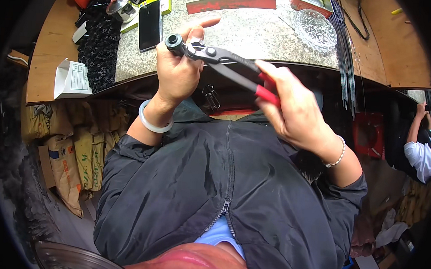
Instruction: Assembling bundles of black rods into plastic housings using pliers.
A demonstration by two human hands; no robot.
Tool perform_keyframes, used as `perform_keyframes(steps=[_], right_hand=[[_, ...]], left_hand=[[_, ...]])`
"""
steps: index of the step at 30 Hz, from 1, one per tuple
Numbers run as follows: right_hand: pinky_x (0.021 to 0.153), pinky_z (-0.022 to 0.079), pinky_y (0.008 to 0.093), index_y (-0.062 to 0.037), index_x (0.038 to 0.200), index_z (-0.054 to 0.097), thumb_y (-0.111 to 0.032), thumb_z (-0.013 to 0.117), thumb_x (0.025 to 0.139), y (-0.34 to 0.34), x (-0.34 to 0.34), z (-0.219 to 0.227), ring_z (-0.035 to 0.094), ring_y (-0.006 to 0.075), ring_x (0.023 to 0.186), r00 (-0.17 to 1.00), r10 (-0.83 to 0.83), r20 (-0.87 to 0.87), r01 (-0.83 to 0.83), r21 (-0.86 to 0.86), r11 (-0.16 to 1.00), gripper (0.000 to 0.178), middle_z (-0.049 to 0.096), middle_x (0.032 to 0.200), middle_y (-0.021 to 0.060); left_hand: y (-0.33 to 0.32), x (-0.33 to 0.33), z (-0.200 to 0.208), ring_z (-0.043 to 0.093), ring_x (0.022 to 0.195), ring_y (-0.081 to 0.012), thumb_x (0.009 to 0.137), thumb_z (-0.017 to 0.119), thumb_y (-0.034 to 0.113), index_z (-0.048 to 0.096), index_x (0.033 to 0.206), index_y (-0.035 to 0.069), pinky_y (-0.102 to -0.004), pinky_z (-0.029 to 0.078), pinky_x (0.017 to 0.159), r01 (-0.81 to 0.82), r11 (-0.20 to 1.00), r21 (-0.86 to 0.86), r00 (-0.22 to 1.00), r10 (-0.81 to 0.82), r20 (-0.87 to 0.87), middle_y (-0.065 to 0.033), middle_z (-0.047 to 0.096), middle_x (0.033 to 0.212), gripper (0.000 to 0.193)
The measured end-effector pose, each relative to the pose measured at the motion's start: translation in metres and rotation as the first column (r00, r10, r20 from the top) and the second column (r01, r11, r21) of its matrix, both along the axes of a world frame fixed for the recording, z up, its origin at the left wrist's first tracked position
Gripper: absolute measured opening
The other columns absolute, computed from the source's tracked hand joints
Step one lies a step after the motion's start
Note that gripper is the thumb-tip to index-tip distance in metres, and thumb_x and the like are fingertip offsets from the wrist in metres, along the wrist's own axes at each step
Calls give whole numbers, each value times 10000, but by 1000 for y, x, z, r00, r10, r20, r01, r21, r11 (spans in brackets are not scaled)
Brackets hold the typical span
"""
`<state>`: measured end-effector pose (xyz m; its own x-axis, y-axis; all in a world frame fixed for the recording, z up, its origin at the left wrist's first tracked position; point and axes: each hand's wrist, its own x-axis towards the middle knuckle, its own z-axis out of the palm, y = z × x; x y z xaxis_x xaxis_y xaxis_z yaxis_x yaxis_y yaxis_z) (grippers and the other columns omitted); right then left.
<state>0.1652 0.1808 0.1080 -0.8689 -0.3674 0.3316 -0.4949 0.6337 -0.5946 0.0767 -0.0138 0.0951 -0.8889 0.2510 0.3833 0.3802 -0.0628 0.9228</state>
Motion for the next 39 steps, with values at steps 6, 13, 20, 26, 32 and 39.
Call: perform_keyframes(steps=[6,13,20,26,32,39], right_hand=[[326,377,228,27,1051,443,-4,646,706,14,0,0,484,142,316,98,753,651,198,-754,626,401,482,484,56],[649,466,268,21,1192,400,43,481,802,17,-2,-6,557,160,678,974,207,94,-197,-105,975,399,536,855,114],[746,452,248,15,1315,272,-59,616,758,7,-6,-14,566,138,818,826,322,463,-175,-333,927,659,561,946,109],[868,394,274,-4,1364,286,3,402,864,13,-8,-1,502,155,887,806,306,506,-147,-331,932,514,530,998,94],[642,425,217,6,1256,413,-156,401,938,21,-14,11,486,97,672,723,298,623,-113,-318,941,358,548,810,53],[468,333,217,-41,762,521,-298,474,928,8,-6,-15,363,48,517,526,362,770,201,-526,827,310,428,574,-26]], left_hand=[[3,6,2,290,489,18,936,467,191,604,1083,-13,-175,204,433,85,996,-25,996,-85,14,111,359,526,286],[4,6,-5,287,488,18,937,465,194,602,1082,-17,-180,201,436,60,998,-15,996,-59,73,111,358,528,290],[8,6,-6,296,482,18,935,467,192,601,1085,-5,-174,198,437,72,997,-13,996,-71,48,109,357,519,282],[10,3,-10,316,463,14,937,456,176,609,1062,-11,-185,201,424,29,997,-66,999,-30,-22,98,389,502,272],[13,3,-13,325,480,10,938,448,163,607,1058,-23,-185,214,432,44,998,-35,999,-45,-20,95,398,519,272],[22,5,-12,347,500,-13,908,484,96,637,969,-30,-197,265,436,47,997,61,997,-51,61,67,415,552,208]])
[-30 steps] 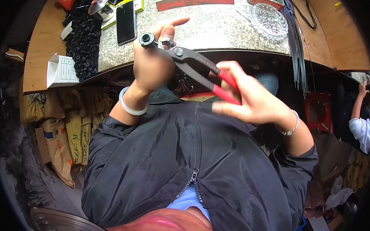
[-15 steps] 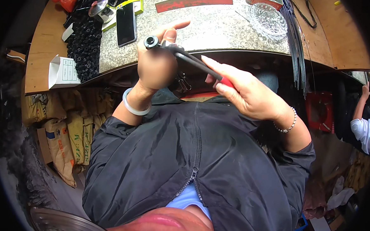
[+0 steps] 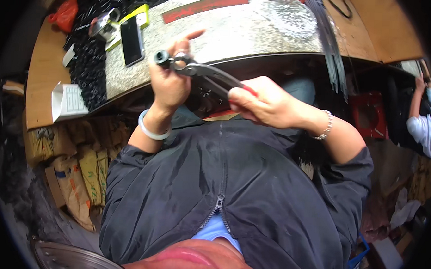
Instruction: Assembling bundles of black rods into plastic housings using pliers.
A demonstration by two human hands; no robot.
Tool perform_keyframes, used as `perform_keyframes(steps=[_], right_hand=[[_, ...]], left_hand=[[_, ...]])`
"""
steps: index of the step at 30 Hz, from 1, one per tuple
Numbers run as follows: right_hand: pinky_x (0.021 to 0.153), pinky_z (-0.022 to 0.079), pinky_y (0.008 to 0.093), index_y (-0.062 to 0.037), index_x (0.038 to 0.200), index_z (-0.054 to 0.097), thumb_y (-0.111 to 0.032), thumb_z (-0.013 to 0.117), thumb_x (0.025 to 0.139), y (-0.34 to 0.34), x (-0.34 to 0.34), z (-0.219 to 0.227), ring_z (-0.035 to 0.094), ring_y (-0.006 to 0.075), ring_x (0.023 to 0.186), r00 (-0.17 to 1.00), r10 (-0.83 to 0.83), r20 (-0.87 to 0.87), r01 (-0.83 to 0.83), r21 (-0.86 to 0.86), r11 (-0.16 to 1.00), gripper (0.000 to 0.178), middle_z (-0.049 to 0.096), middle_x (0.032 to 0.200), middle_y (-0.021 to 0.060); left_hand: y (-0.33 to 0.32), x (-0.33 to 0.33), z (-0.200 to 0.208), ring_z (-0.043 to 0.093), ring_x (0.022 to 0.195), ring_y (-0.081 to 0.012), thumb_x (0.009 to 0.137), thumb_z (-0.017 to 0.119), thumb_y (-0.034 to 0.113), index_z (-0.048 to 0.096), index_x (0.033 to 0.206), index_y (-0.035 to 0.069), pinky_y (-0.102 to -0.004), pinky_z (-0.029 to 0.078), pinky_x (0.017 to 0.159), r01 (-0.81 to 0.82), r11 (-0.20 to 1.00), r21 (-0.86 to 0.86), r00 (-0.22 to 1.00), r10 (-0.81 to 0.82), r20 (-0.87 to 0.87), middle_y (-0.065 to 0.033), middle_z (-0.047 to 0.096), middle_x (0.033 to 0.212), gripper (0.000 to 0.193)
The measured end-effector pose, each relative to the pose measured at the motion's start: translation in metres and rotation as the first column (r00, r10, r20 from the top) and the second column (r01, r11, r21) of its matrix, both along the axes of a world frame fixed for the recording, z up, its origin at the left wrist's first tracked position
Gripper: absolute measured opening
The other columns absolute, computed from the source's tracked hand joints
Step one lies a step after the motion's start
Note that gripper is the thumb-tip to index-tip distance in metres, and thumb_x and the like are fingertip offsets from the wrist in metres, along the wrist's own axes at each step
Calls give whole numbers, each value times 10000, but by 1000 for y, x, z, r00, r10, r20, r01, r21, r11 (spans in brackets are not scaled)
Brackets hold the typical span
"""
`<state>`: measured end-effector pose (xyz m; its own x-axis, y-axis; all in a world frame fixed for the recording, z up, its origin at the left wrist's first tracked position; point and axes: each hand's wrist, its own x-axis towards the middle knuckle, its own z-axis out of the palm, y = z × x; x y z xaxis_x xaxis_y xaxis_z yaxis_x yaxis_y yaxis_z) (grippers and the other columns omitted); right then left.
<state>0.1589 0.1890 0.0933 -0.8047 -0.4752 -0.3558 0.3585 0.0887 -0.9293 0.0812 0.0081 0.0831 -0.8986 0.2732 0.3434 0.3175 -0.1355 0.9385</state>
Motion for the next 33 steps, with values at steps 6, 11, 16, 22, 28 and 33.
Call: perform_keyframes(steps=[6,11,16,22,28,33], right_hand=[[620,417,334,-24,862,543,-98,541,804,73,-67,-37,533,258,662,650,49,-758,574,533,622,93,551,709,128],[765,467,390,-95,995,604,-375,633,783,125,-117,-32,591,290,911,795,138,-590,583,807,93,352,631,924,121],[788,470,391,-122,1038,606,-368,623,778,132,-135,-38,593,285,932,851,202,-485,495,869,3,359,631,980,111],[772,468,406,-136,1005,608,-254,565,801,131,-136,-40,590,303,916,843,200,-500,512,859,-9,240,626,964,122],[748,468,408,-113,959,600,-248,566,803,125,-137,-35,590,310,896,848,229,-479,491,871,4,209,627,936,124],[755,466,408,-117,973,602,-251,573,794,128,-140,-42,589,308,899,824,267,-500,520,854,-7,226,626,938,122]], left_hand=[[-10,-1,7,329,419,2,919,461,115,588,1080,-38,-165,242,401,20,997,80,991,-30,127,83,385,499,256],[-5,4,8,316,423,5,933,442,131,585,1076,-47,-170,242,400,64,994,90,993,-72,93,79,379,489,269],[-2,6,9,296,418,0,937,444,150,583,1053,-63,-177,239,394,46,999,-12,993,-44,108,82,364,492,279],[1,7,10,266,459,11,919,469,106,636,1011,5,-198,189,415,27,999,-33,999,-26,37,114,318,492,216],[0,7,12,267,458,17,923,465,106,634,1008,3,-193,182,413,48,999,-4,998,-48,39,115,308,484,215],[1,8,14,266,464,17,922,469,109,637,1006,9,-196,182,416,57,998,-33,998,-56,32,115,303,485,212]])
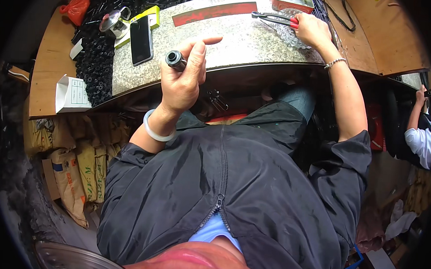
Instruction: Assembling bundles of black rods into plastic housings using pliers.
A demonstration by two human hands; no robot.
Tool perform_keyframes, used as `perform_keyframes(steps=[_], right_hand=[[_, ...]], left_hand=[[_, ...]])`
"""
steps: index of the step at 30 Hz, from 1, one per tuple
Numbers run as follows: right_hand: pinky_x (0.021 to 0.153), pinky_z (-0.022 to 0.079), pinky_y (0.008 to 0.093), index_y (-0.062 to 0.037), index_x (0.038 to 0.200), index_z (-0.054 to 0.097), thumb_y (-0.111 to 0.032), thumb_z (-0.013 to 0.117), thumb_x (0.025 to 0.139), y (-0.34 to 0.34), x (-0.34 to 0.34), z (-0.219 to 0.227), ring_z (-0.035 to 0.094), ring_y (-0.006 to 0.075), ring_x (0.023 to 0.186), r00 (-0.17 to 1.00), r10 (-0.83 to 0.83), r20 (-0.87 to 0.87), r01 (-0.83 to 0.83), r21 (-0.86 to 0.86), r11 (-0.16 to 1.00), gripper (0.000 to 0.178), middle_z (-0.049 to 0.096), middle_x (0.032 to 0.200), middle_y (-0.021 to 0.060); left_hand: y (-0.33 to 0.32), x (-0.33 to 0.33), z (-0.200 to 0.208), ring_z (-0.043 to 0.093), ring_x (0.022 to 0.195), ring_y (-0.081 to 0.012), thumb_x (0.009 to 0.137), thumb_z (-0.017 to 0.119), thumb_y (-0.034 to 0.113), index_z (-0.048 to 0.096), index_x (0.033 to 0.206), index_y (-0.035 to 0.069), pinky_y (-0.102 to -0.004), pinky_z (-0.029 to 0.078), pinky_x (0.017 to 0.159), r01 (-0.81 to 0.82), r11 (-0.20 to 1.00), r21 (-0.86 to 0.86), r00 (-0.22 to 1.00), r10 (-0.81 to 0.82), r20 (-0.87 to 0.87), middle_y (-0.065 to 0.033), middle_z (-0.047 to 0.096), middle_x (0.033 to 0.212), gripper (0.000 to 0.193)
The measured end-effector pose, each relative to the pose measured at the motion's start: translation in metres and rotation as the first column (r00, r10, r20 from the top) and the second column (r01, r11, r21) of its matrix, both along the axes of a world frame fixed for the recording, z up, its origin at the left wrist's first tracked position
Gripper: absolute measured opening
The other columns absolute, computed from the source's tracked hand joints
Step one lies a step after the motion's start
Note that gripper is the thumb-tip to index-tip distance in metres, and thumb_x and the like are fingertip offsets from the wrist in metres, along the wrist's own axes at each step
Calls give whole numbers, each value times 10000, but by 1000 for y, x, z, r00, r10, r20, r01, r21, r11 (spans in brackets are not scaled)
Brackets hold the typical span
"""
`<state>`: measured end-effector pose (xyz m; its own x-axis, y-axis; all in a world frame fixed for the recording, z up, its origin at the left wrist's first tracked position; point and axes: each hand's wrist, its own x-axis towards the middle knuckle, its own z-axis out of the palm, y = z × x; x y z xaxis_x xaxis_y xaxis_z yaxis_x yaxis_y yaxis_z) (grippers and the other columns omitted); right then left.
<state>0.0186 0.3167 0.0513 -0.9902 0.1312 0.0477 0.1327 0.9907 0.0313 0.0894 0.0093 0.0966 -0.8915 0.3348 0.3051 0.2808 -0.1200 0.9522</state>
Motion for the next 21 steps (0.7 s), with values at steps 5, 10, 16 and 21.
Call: perform_keyframes(steps=[5,10,16,21], right_hand=[[772,466,402,-137,1008,603,-223,556,786,3,5,4,585,299,922,997,-6,-81,4,-28,1000,243,623,964,117],[741,465,397,-128,982,605,-271,564,801,12,9,-1,589,303,889,978,-27,-209,13,-67,998,235,625,920,123],[657,447,391,-79,871,615,-358,586,815,10,10,-1,590,309,797,969,-49,-242,-4,-211,977,285,616,812,132],[548,394,275,-40,869,623,-300,605,830,9,15,-4,532,165,595,945,-7,-326,-158,-475,866,264,588,676,36]], left_hand=[[-1,0,0,262,467,15,922,473,112,640,1003,14,-198,182,416,-14,1000,-7,1000,14,-16,116,293,490,210],[4,0,-2,266,474,14,918,478,113,645,989,12,-196,187,420,-2,1000,14,1000,3,-25,120,299,498,208],[3,5,3,297,497,9,915,481,105,645,973,2,-185,215,435,4,1000,-16,1000,-4,-5,109,345,526,202],[6,4,1,311,512,3,909,489,95,644,969,-3,-184,229,443,21,1000,10,1000,-21,7,98,375,546,192]])
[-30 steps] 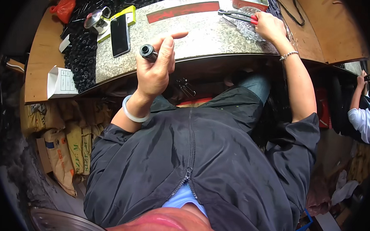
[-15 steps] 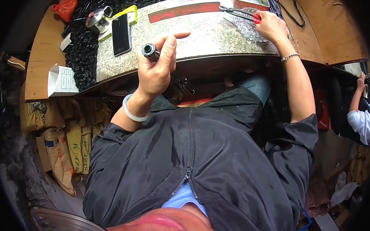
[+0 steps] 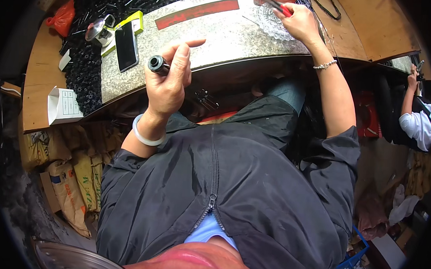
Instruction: Assembling bundles of black rods into plastic housings using pliers.
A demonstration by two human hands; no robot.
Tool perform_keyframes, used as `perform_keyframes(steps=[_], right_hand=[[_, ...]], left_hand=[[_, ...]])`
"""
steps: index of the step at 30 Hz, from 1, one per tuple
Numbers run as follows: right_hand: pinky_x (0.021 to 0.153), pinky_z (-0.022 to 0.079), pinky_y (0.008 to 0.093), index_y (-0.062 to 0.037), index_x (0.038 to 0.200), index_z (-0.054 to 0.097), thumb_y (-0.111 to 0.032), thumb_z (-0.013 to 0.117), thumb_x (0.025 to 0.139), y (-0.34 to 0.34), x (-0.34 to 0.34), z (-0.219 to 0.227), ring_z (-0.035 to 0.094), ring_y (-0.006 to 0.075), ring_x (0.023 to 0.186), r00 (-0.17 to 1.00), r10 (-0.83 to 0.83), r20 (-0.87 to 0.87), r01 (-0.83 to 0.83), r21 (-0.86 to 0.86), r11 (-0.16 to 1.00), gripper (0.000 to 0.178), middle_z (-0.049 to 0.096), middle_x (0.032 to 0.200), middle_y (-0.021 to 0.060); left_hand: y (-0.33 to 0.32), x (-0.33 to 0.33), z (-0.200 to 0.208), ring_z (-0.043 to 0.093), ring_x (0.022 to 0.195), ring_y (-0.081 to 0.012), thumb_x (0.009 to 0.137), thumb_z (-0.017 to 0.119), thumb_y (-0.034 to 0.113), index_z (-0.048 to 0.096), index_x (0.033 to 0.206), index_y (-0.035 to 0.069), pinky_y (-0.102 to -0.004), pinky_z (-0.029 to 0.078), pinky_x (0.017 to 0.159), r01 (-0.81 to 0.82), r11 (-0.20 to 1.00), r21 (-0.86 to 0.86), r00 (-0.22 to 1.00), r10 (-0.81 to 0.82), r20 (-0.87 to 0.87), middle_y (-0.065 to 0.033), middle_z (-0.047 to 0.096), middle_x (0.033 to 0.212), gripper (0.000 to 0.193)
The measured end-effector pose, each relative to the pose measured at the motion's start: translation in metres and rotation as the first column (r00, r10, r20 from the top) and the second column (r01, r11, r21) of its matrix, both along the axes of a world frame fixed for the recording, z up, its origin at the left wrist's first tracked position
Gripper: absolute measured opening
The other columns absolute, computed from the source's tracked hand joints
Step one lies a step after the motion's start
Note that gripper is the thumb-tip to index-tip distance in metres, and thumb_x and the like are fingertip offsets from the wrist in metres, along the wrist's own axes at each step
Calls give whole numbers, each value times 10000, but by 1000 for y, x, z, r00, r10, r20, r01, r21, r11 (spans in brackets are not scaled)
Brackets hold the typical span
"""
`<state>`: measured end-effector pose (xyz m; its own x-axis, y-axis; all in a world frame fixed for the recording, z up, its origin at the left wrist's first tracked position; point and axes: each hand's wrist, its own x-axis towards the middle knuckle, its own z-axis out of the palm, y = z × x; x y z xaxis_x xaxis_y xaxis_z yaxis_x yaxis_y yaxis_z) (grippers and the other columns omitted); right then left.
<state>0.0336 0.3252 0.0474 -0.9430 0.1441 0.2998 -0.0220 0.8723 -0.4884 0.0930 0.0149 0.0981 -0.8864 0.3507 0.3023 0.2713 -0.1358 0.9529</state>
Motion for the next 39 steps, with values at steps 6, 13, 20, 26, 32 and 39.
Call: perform_keyframes(steps=[6,13,20,26,32,39], right_hand=[[532,335,225,-7,899,579,-216,507,910,-71,45,36,396,89,545,902,382,-198,-268,-954,137,221,423,604,-22],[554,377,215,36,884,586,-165,531,896,-121,79,55,459,83,588,908,360,-216,-361,-839,406,209,481,623,-6],[524,431,250,4,838,641,-19,691,710,-135,80,67,554,159,567,652,460,-603,-572,7,820,140,596,659,72],[482,397,264,1,903,648,-8,696,688,-143,77,65,517,169,543,586,506,-632,-616,58,785,220,564,665,78],[497,417,247,6,902,639,-2,693,707,-147,74,56,533,153,558,557,459,-692,-631,7,776,202,568,666,69],[511,434,258,10,814,602,-47,720,712,-150,81,61,549,175,581,569,404,-716,-568,13,823,166,572,673,88]], left_hand=[[3,3,3,340,510,-10,903,501,97,651,951,1,-182,260,455,2,1000,-24,1000,-2,-27,86,399,540,184],[10,7,3,320,446,3,929,467,137,617,1007,-31,-164,237,417,29,997,-66,996,-35,-84,89,397,530,239],[7,11,4,471,561,-20,879,528,64,644,911,-33,-198,379,479,-6,999,-44,1000,6,0,0,577,610,154],[3,14,8,493,567,-28,884,519,62,639,877,-44,-196,384,482,-20,1000,15,1000,19,11,-16,594,622,160],[2,16,11,514,584,-36,895,502,67,636,875,-53,-197,395,496,16,999,37,1000,-16,5,-27,614,650,181],[-4,10,5,518,605,-35,910,499,105,640,907,-43,-196,409,516,89,996,-8,996,-88,19,-21,623,673,204]])
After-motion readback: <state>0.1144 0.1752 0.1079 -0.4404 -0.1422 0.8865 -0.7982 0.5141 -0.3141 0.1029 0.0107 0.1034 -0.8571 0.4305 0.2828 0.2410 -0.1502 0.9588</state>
